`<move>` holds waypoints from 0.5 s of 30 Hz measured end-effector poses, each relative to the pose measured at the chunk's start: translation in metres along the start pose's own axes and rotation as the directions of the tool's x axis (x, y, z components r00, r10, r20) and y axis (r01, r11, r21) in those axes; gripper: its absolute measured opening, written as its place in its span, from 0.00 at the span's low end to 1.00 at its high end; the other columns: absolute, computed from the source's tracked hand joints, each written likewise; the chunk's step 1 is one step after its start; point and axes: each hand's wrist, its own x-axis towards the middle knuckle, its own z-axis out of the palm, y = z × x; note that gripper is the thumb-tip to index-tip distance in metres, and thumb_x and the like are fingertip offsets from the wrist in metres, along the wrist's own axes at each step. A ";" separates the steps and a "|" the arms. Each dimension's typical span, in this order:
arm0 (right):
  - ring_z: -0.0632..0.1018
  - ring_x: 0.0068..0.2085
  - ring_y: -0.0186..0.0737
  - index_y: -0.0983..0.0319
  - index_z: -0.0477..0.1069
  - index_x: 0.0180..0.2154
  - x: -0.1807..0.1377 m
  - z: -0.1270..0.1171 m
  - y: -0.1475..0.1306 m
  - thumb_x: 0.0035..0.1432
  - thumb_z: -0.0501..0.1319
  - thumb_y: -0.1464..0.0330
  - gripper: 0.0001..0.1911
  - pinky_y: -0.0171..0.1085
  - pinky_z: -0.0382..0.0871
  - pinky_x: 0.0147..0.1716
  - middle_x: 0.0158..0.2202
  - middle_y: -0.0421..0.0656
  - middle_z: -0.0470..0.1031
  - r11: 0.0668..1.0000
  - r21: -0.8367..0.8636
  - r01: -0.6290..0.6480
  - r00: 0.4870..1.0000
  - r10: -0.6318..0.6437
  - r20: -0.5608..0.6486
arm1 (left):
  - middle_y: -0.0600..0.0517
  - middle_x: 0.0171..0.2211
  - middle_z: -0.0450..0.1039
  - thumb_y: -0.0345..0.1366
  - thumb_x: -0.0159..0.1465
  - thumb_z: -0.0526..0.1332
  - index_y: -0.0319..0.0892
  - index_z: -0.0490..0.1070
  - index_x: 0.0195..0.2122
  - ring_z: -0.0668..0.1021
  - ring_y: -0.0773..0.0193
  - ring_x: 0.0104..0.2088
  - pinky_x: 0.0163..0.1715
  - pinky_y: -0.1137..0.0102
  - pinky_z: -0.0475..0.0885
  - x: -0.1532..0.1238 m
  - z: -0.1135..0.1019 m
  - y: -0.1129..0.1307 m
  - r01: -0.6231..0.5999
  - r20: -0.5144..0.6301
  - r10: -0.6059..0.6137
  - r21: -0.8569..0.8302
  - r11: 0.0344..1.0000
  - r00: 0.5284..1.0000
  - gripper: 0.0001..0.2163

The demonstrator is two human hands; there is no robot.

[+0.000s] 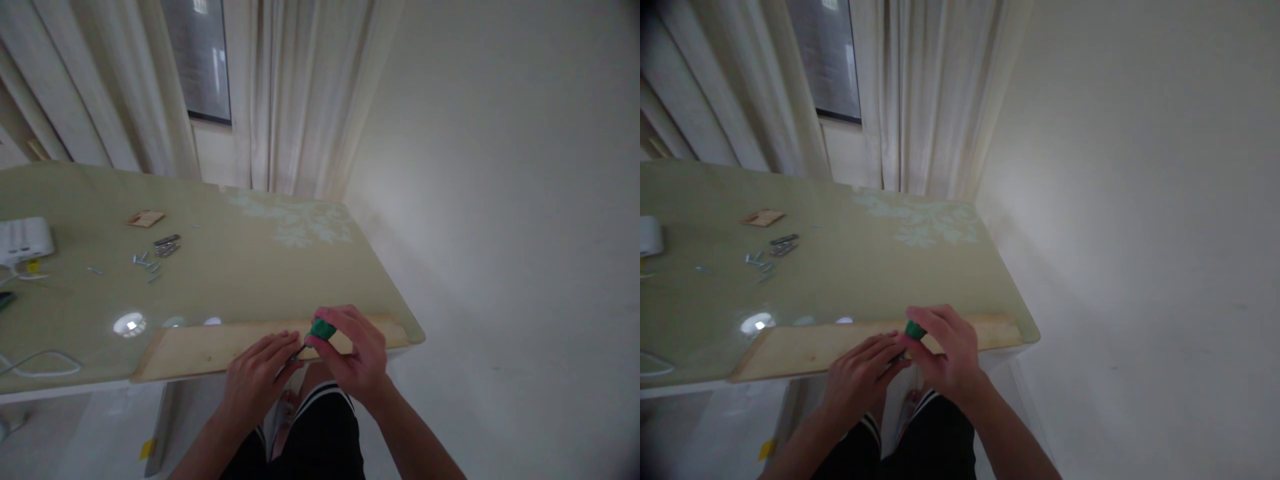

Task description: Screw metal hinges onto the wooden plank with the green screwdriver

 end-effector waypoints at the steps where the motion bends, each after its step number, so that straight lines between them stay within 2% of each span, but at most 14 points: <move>1: 0.80 0.41 0.39 0.54 0.72 0.59 -0.001 0.000 -0.005 0.61 0.70 0.77 0.28 0.38 0.78 0.40 0.43 0.44 0.79 0.999 -0.036 0.023 1.000 -0.023 0.006 | 0.55 0.50 0.85 0.46 0.76 0.56 0.51 0.81 0.53 0.85 0.57 0.49 0.50 0.62 0.82 0.001 -0.001 0.001 -0.003 0.003 0.003 -0.002 1.000 1.000 0.15; 3: 0.79 0.41 0.38 0.54 0.71 0.59 0.002 -0.003 -0.015 0.62 0.69 0.76 0.25 0.36 0.78 0.40 0.43 0.44 0.78 0.997 -0.072 0.035 0.997 -0.030 0.068 | 0.54 0.49 0.85 0.46 0.77 0.54 0.50 0.82 0.51 0.86 0.57 0.48 0.48 0.62 0.82 0.004 -0.004 0.002 -0.012 0.003 0.012 -0.003 1.000 1.000 0.17; 4: 0.79 0.45 0.39 0.54 0.70 0.60 0.004 -0.007 -0.019 0.64 0.68 0.74 0.25 0.37 0.78 0.43 0.46 0.45 0.77 0.997 -0.080 0.020 0.992 -0.009 0.129 | 0.54 0.48 0.85 0.46 0.78 0.53 0.50 0.82 0.51 0.86 0.57 0.48 0.48 0.62 0.82 0.005 -0.006 0.003 -0.014 0.002 0.014 -0.002 1.000 1.000 0.17; 7: 0.77 0.59 0.42 0.55 0.64 0.67 0.016 -0.018 -0.024 0.68 0.64 0.72 0.28 0.42 0.74 0.58 0.58 0.50 0.75 0.997 -0.039 -0.060 0.930 0.070 0.362 | 0.53 0.47 0.86 0.46 0.78 0.52 0.50 0.82 0.51 0.86 0.56 0.48 0.47 0.61 0.83 0.005 -0.006 0.003 -0.011 0.006 0.011 0.004 1.000 1.000 0.17; 9: 0.77 0.60 0.40 0.54 0.63 0.68 0.022 -0.021 -0.021 0.70 0.62 0.73 0.28 0.41 0.73 0.61 0.60 0.48 0.76 0.995 0.039 -0.097 0.896 0.070 0.437 | 0.54 0.47 0.86 0.46 0.77 0.55 0.51 0.81 0.51 0.86 0.56 0.47 0.48 0.61 0.82 0.003 -0.005 0.002 -0.002 0.023 0.002 0.008 1.000 1.000 0.15; 10: 0.78 0.58 0.39 0.54 0.65 0.66 0.023 -0.021 -0.018 0.71 0.61 0.73 0.26 0.40 0.74 0.59 0.57 0.46 0.78 0.993 0.068 -0.100 0.904 0.062 0.423 | 0.54 0.48 0.85 0.46 0.76 0.56 0.52 0.81 0.51 0.86 0.56 0.47 0.49 0.60 0.82 0.002 -0.004 0.001 0.001 0.030 -0.001 0.009 1.000 1.000 0.14; 12: 0.81 0.49 0.37 0.53 0.71 0.61 0.021 -0.016 -0.012 0.69 0.65 0.72 0.21 0.37 0.77 0.51 0.49 0.43 0.81 0.995 0.038 -0.090 0.955 0.075 0.287 | 0.54 0.49 0.85 0.46 0.75 0.59 0.51 0.81 0.52 0.86 0.56 0.48 0.50 0.61 0.82 0.000 -0.002 0.000 0.003 0.032 -0.003 0.009 1.000 0.999 0.13; 15: 0.79 0.36 0.37 0.55 0.72 0.57 0.012 -0.005 -0.007 0.63 0.72 0.68 0.22 0.36 0.78 0.38 0.38 0.41 0.79 0.981 -0.179 -0.072 0.997 0.075 0.013 | 0.54 0.51 0.84 0.46 0.75 0.59 0.51 0.79 0.55 0.85 0.56 0.49 0.50 0.62 0.82 -0.001 0.000 -0.001 -0.006 0.022 0.006 0.000 1.000 1.000 0.14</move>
